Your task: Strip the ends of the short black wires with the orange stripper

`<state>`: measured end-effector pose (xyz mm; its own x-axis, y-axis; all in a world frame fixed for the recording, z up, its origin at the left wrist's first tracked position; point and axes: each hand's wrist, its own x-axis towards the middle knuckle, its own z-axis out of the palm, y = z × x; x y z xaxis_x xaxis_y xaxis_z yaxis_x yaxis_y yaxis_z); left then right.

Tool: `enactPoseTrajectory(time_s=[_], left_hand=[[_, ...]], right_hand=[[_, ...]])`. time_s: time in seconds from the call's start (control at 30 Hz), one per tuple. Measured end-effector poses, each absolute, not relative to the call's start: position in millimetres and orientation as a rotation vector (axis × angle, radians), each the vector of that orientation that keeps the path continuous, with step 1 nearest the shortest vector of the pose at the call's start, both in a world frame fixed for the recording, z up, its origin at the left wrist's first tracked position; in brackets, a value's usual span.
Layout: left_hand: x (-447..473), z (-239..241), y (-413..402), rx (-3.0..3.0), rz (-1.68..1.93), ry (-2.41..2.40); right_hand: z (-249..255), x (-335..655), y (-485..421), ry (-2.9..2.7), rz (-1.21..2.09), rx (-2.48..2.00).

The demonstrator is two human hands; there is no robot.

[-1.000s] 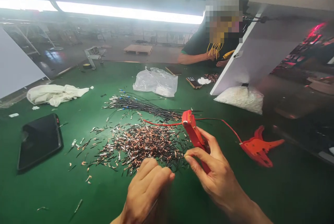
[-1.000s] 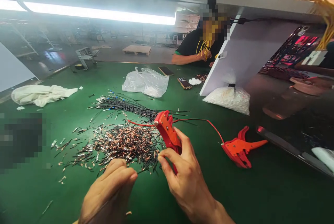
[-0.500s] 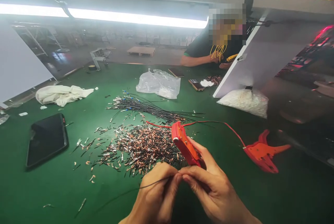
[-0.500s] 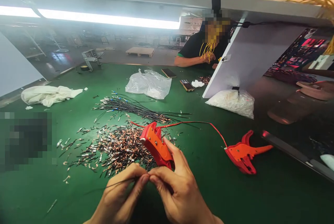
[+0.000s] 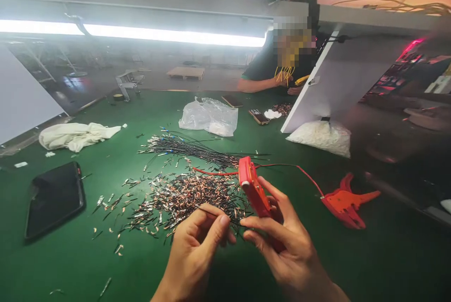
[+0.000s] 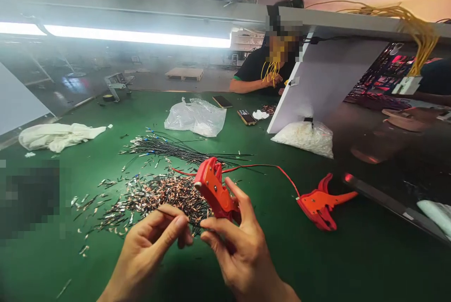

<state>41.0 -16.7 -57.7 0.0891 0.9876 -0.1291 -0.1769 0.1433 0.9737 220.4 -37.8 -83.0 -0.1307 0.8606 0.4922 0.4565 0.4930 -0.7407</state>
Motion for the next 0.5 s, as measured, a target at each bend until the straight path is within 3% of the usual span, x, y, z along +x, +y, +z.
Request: enactPoseTrajectory(time_s=[0.3, 0.4, 0.5], left_hand=[[6, -30, 8, 0.843, 1.297, 1.013], [3, -22, 10, 0.789, 1.322, 1.012], [2, -24, 6, 0.854, 1.331, 1.05]], right_hand=[[-68, 228, -37, -0.934, 1.967, -0.69], [-72, 219, -40, -0.671, 2.217, -0.587], [-75, 208, -44, -0.579, 2.256, -0.512]])
